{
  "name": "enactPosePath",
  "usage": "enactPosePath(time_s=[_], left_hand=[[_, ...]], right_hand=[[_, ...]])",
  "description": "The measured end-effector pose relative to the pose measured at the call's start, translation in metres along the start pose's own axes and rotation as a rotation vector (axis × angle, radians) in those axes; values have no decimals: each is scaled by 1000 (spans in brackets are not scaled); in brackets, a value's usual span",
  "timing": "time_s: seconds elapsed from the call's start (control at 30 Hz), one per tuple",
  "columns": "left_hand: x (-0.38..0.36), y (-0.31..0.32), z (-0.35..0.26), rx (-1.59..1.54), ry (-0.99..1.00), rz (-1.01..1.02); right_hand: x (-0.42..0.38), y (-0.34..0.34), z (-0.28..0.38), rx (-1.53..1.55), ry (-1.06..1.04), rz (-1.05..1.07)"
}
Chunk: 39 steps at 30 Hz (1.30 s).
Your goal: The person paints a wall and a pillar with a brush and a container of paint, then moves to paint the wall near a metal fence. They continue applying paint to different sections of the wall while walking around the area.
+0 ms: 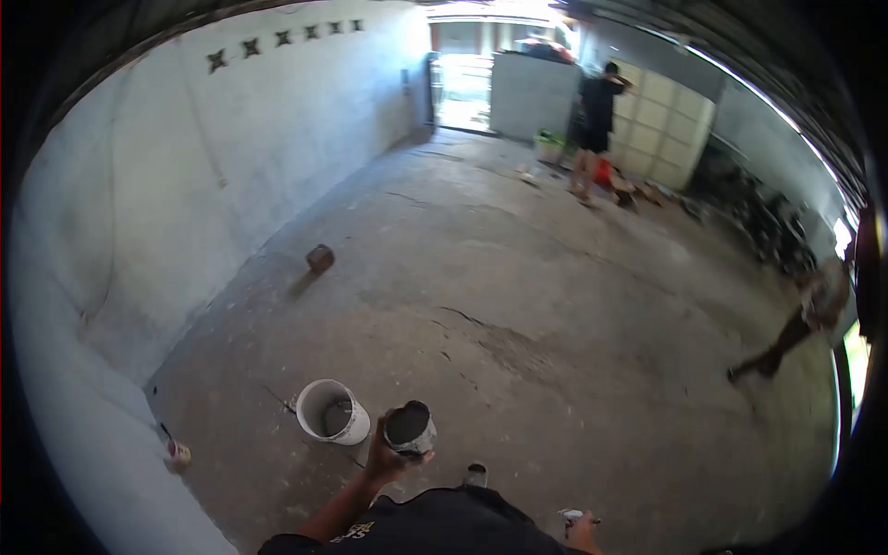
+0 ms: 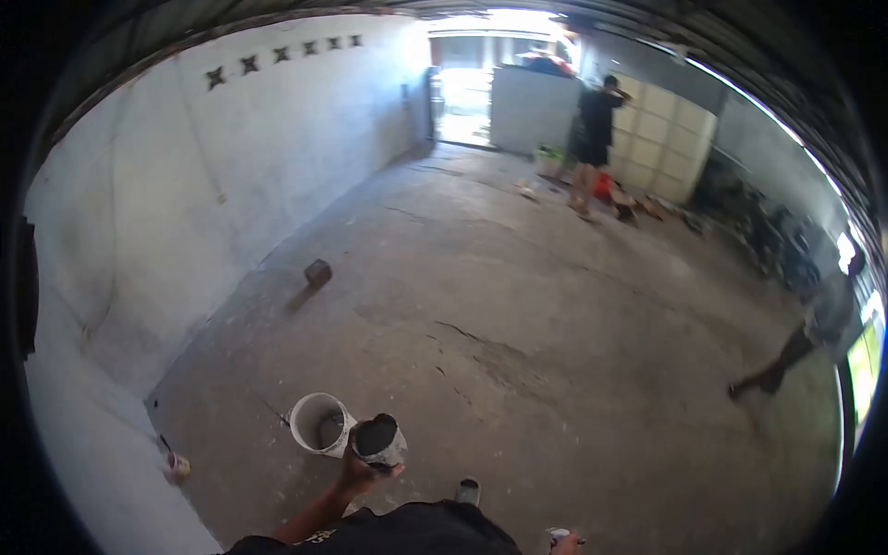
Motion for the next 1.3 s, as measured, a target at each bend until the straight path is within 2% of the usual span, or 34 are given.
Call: enactPosePath(time_s=[0.07,0.1,0.13,0.27,0.33,0.37,0.53,0.6,0.63,0.67,0.7,0.77,0.8,0.83,0.9,0.97,1.03,1.17,1.23,1.3], left_hand=[[37,-5,7,29,15,-53],[52,-7,11,49,26,-54],[36,-2,16,43,28,-91],[47,-14,39,-54,44,-252],[61,-31,42,221,17,-189],[69,-41,39,224,8,-215],[95,-112,47,418,-82,-449],[118,-132,47,268,-76,-463],[118,-159,82,239,-61,-492],[135,-175,82,154,-58,-559],[158,-189,97,131,-62,-518],[188,-236,116,145,-68,-667],[210,-255,131,13,-94,-658],[216,-261,134,16,-100,-649],[262,-300,132,248,-35,-615],[308,-329,127,147,-40,-628],[358,-350,105,289,-26,-575],[428,-394,106,138,45,-614],[458,-414,115,138,51,-614],[485,-430,124,143,53,-618]], right_hand=[[4,48,70,-56,-27,50],[6,84,114,-50,-180,150],[17,105,135,-30,-327,270],[-4,219,227,-127,-392,367],[-48,281,259,-186,-442,410],[-73,309,272,-211,-449,419],[-184,481,252,-225,-320,806],[-234,540,250,-284,-318,919],[-268,563,244,-327,-304,941],[-290,588,237,-348,-311,1000],[-306,619,237,-369,-321,1068],[-325,660,245,-386,-326,1061],[-339,682,247,-438,-328,1086],[-336,682,248,-432,-321,1082],[-331,706,268,-495,-400,995],[-297,720,277,-490,-364,812],[-282,705,284,-410,-347,596],[-220,667,280,-296,-377,255],[-178,657,266,-263,-313,146],[-177,646,258,-263,-190,-53]])
Point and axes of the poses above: each hand's wrist, its own x-axis towards the middle knuckle, its own y-axis out of the palm, z = x × y, the point moved 8 cm from there along x, towards the middle knuckle, and after that the axes turned 8 degrees about -x, right-handed, at the moved point
